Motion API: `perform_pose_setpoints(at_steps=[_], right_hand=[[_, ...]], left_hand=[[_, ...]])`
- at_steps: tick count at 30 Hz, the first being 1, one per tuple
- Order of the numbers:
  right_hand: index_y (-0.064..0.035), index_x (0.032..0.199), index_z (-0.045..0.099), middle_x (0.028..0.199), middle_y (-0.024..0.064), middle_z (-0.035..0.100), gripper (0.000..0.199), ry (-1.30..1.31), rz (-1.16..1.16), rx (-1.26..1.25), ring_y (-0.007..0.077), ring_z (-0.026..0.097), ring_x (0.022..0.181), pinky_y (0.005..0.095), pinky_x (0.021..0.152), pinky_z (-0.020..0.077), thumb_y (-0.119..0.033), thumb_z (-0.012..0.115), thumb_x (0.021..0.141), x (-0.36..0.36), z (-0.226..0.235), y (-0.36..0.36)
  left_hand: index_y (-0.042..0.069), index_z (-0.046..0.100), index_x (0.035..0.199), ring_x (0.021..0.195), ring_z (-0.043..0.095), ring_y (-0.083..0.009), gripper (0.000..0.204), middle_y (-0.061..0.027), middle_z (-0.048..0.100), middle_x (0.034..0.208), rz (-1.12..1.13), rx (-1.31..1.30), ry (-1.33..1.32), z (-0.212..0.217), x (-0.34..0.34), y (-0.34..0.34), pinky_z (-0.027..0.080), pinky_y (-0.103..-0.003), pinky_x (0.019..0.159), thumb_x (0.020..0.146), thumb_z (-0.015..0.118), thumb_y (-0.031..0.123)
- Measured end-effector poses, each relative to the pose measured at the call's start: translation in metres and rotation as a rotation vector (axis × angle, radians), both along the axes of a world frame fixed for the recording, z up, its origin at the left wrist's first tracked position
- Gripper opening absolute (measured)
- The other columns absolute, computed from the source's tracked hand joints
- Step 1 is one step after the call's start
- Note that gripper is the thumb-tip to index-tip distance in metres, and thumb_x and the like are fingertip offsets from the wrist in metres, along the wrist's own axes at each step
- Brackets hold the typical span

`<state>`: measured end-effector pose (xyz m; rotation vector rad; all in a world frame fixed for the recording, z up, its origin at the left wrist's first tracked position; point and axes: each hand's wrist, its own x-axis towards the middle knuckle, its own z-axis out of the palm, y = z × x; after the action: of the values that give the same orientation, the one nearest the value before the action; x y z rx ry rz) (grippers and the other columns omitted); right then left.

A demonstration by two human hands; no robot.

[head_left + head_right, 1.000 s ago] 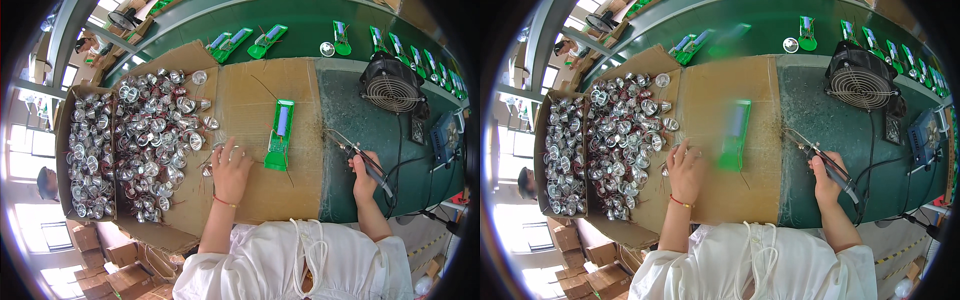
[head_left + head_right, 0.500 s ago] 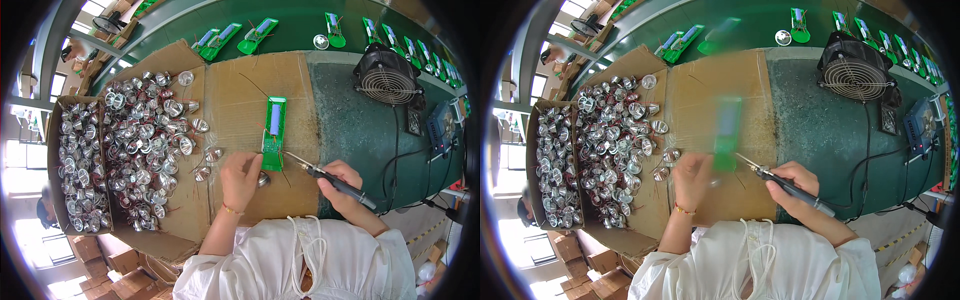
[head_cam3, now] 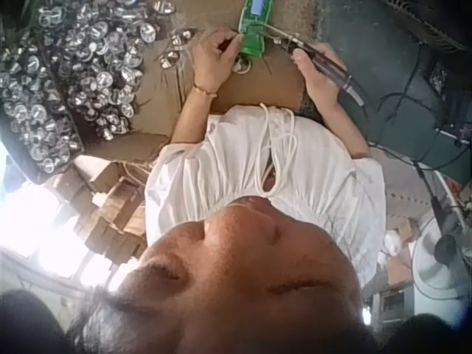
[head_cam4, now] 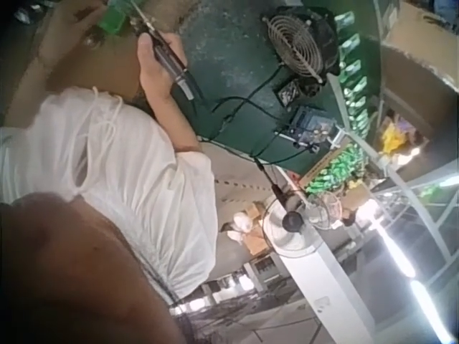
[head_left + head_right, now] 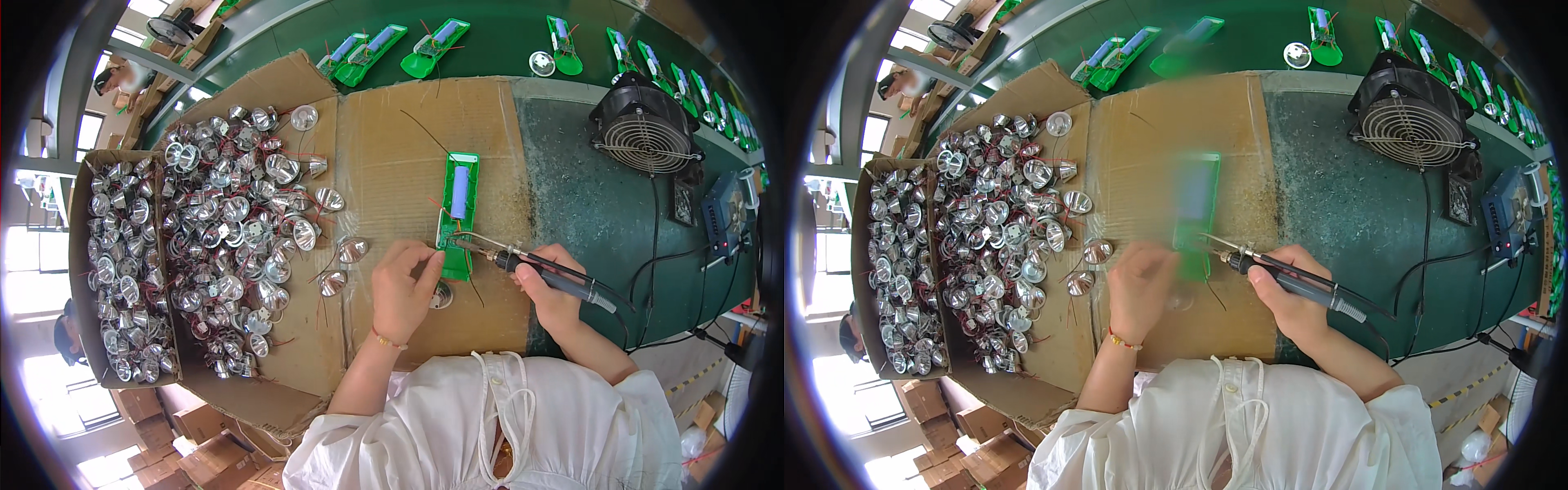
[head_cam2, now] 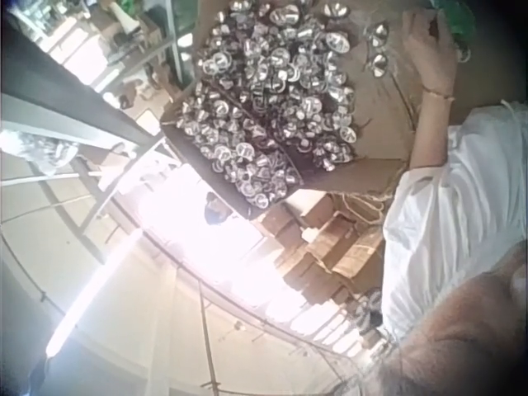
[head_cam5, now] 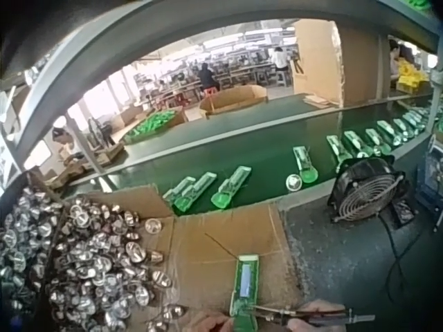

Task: Soldering wires and electronic components into plastic housings on an assembly line.

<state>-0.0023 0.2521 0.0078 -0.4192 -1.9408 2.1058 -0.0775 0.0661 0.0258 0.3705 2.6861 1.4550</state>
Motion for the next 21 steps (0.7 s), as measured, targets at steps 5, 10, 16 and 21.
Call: perform_pose_setpoints(at_steps=[5, 10, 16, 21], right_hand=[[0.0, 0.082, 0.055, 0.071, 0.0052, 0.062, 0.012, -0.068, 0.004, -0.036, 0.0056, 0.054, 0.06, 0.0197, 0.054, 0.0435, -0.006, 0.065, 0.079, -0.001, -0.004, 0.001], [0.0, 0.084, 0.054, 0.069, 0.0076, 0.062, 0.012, 0.05, -0.14, -0.127, 0.0076, 0.055, 0.059, 0.0214, 0.054, 0.0448, -0.007, 0.063, 0.08, 0.007, 0.009, 0.004], [-0.0076, 0.082, 0.063, 0.078, 0.0045, 0.059, 0.02, -0.03, -0.032, 0.098, 0.0138, 0.055, 0.071, 0.0277, 0.062, 0.0436, -0.024, 0.071, 0.074, 0.012, 0.004, 0.012], [-0.0042, 0.084, 0.057, 0.068, -0.0019, 0.053, 0.017, 0.026, 0.037, -0.122, 0.0036, 0.045, 0.062, 0.0224, 0.053, 0.0366, -0.019, 0.064, 0.081, 0.021, 0.013, 0.018]], left_hand=[[-0.001, 0.062, 0.077, 0.066, 0.059, -0.0225, 0.01, -0.011, 0.059, 0.079, -0.005, -0.03, 0.052, -0.006, -0.002, 0.0, 0.046, -0.029, 0.059, 0.078, 0.064, 0.009], [-0.002, 0.061, 0.077, 0.066, 0.059, -0.0219, 0.01, -0.011, 0.059, 0.078, -0.019, 0.004, 0.057, -0.002, -0.001, 0.002, 0.046, -0.029, 0.059, 0.078, 0.064, 0.008], [-0.002, 0.055, 0.069, 0.058, 0.047, -0.0182, 0.009, -0.009, 0.05, 0.065, 0.06, -0.033, -0.014, -0.018, -0.001, -0.005, 0.037, -0.029, 0.053, 0.074, 0.062, 0.001], [-0.002, 0.056, 0.097, 0.077, 0.059, -0.0305, 0.033, -0.0169, 0.06, 0.089, 0.005, -0.234, 0.059, 0.007, 0.017, 0.0, 0.049, -0.038, 0.068, 0.077, 0.068, 0.022]])
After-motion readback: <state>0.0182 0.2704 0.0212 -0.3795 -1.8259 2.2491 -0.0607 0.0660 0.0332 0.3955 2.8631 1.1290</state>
